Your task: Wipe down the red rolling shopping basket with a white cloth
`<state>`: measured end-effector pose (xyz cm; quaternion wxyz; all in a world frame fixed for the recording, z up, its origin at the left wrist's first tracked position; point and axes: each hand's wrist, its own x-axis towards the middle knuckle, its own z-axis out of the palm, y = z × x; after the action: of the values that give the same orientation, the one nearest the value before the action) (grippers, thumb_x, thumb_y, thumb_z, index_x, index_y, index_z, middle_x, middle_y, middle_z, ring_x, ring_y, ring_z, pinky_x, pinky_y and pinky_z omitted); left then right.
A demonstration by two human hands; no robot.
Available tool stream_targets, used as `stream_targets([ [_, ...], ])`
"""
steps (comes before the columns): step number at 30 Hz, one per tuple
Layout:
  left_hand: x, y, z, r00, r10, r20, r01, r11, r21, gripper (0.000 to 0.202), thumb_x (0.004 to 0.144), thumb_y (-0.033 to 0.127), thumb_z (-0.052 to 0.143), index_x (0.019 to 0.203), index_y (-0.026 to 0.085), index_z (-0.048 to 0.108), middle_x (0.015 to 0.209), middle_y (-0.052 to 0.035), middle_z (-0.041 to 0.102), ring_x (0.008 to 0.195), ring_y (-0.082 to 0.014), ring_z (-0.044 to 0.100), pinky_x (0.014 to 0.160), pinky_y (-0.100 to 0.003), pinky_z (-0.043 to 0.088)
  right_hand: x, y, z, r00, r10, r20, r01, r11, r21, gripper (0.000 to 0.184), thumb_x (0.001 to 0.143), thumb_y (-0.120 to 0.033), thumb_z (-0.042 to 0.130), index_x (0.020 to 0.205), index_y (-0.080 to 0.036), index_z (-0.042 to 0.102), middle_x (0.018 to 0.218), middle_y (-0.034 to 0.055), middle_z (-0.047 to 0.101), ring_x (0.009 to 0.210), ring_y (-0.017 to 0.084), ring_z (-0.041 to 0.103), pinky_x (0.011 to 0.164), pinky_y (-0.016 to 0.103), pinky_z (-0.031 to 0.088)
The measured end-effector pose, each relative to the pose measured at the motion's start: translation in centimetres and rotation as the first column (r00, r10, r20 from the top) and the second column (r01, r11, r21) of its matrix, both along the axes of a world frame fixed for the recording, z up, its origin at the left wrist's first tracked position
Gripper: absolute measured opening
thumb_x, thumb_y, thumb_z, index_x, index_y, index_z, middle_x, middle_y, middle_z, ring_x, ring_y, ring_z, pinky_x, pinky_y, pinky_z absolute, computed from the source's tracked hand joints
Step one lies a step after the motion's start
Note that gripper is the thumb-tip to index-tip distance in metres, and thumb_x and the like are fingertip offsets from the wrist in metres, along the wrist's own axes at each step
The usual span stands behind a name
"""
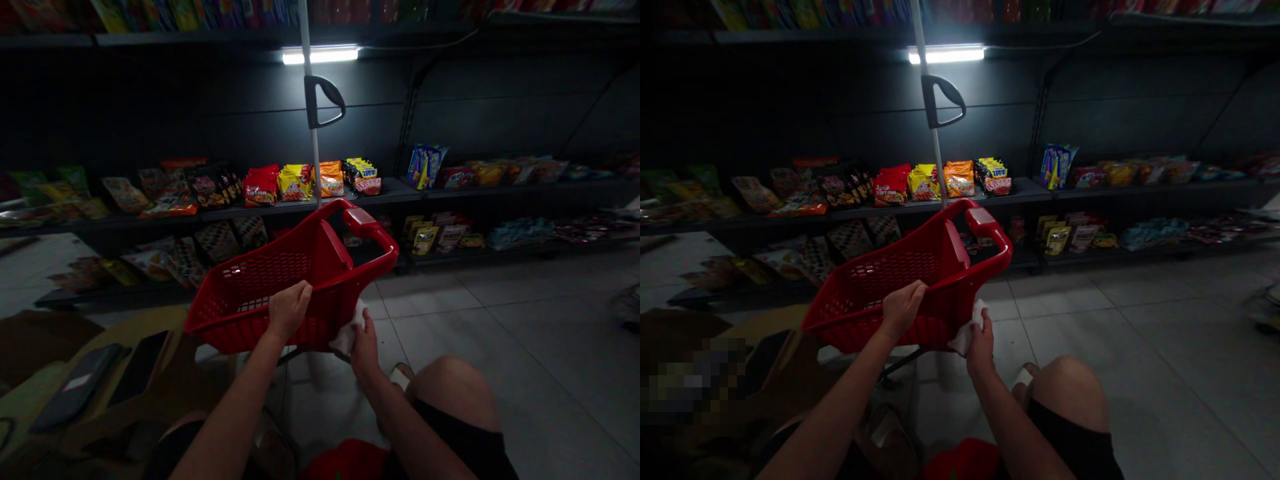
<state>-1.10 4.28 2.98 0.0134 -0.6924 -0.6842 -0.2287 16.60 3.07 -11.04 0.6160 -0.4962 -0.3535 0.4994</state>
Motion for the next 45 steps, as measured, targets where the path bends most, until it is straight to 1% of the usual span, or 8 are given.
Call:
stream_targets([
  [4, -0.9, -0.8, -0.3, 0.999, -0.034, 0.012, 0.034, 0.999, 0.011, 0.043, 0.1, 0.043, 0.026, 0.086, 0.026, 0.063, 0.081, 0.0013, 0.07, 0.077, -0.0159, 0.062, 0.065, -0.026, 0.03, 4.0, -0.6, 8.9, 0.864, -0.362, 0.349, 0.173, 0.865, 0.471, 0.053, 0.089, -0.025, 0.044, 0.142, -0.025, 0.044, 0.138, 0.0098, 0.054, 0.125, 0.024, 0.053, 0.102, 0.043, 0.045],
  [8, -1.3, -1.9, -0.3, 0.995, -0.089, 0.033, 0.089, 0.996, 0.028, 0.045, 0.1, 0.044, 0.024, 0.084, 0.025, 0.062, 0.079, 0.0008, 0.07, 0.077, -0.0163, 0.063, 0.066, -0.027, 0.032, 6.1, -0.8, 15.4, 0.384, -0.451, 0.806, -0.523, 0.613, 0.593, 0.039, 0.089, -0.015, 0.05, 0.123, -0.03, 0.063, 0.14, 0.0046, 0.054, 0.134, 0.024, 0.045, 0.115, 0.046, 0.028],
  [11, -1.5, -2.6, -0.2, 0.984, -0.161, 0.07, 0.159, 0.987, 0.03, 0.044, 0.1, 0.043, 0.025, 0.086, 0.025, 0.063, 0.081, 0.0006, 0.071, 0.078, -0.0163, 0.064, 0.067, -0.026, 0.034, 8.1, 0.2, 18.5, 0.129, -0.491, 0.862, -0.687, 0.583, 0.435, 0.038, 0.086, -0.02, 0.058, 0.123, -0.028, 0.063, 0.13, 0.0062, 0.061, 0.127, 0.025, 0.05, 0.116, 0.046, 0.024],
  [22, -3.5, -3.5, -0.4, 0.973, -0.184, 0.138, 0.18, 0.983, 0.042, 0.048, 0.098, 0.045, 0.025, 0.08, 0.024, 0.065, 0.073, 0.0011, 0.069, 0.072, -0.0167, 0.064, 0.066, -0.026, 0.037, 9.5, -2.4, 21.7, 0.075, -0.417, 0.906, -0.597, 0.709, 0.375, 0.036, 0.082, -0.02, 0.057, 0.117, -0.02, 0.065, 0.101, 0.0101, 0.063, 0.105, 0.028, 0.053, 0.107, 0.047, 0.034],
  [31, -8.5, -5.6, -1.1, 0.947, -0.13, 0.293, 0.145, 0.989, -0.031, 0.055, 0.096, 0.046, 0.027, 0.062, 0.022, 0.063, 0.065, -0.001, 0.067, 0.067, -0.0169, 0.062, 0.068, -0.027, 0.042, 9.3, -0.6, 26.6, 0.131, 0.027, 0.991, -0.974, 0.188, 0.124, 0.036, 0.08, -0.017, 0.054, 0.115, -0.022, 0.063, 0.11, 0.0045, 0.067, 0.102, 0.018, 0.058, 0.102, 0.038, 0.038],
  [34, -9.4, -5.3, -0.9, 0.959, -0.076, 0.273, 0.092, 0.995, -0.048, 0.054, 0.096, 0.045, 0.027, 0.062, 0.021, 0.061, 0.069, -0.0039, 0.068, 0.071, -0.0182, 0.062, 0.072, -0.028, 0.043, 9.7, 5.5, 26.1, 0.216, 0.099, 0.971, -0.939, 0.294, 0.178, 0.032, 0.084, -0.016, 0.051, 0.113, -0.02, 0.065, 0.114, 0.0046, 0.067, 0.105, 0.018, 0.06, 0.105, 0.037, 0.037],
  [39, -8.3, -4.9, 1.2, 0.954, -0.135, 0.268, 0.169, 0.98, -0.109, 0.052, 0.098, 0.045, 0.026, 0.077, 0.023, 0.068, 0.081, -0.0037, 0.071, 0.081, -0.0181, 0.065, 0.08, -0.03, 0.046, 9.8, 14.0, 24.8, 0.269, 0.075, 0.96, -0.607, 0.787, 0.108, 0.03, 0.091, -0.02, 0.046, 0.112, -0.01, 0.065, 0.112, 0.0116, 0.068, 0.101, 0.021, 0.062, 0.093, 0.032, 0.046],
  [45, 0.5, -8.7, 5.9, 0.868, -0.437, 0.237, 0.38, 0.89, 0.251, 0.033, 0.1, 0.033, 0.032, 0.109, 0.024, 0.063, 0.113, -0.0059, 0.067, 0.11, -0.0193, 0.058, 0.098, -0.036, 0.041, 7.6, 10.7, 27.0, -0.192, -0.163, 0.968, -0.678, 0.735, -0.011, 0.029, 0.097, -0.022, 0.043, 0.111, -0.012, 0.066, 0.125, 0.0148, 0.062, 0.118, 0.02, 0.055, 0.101, 0.032, 0.039],
])
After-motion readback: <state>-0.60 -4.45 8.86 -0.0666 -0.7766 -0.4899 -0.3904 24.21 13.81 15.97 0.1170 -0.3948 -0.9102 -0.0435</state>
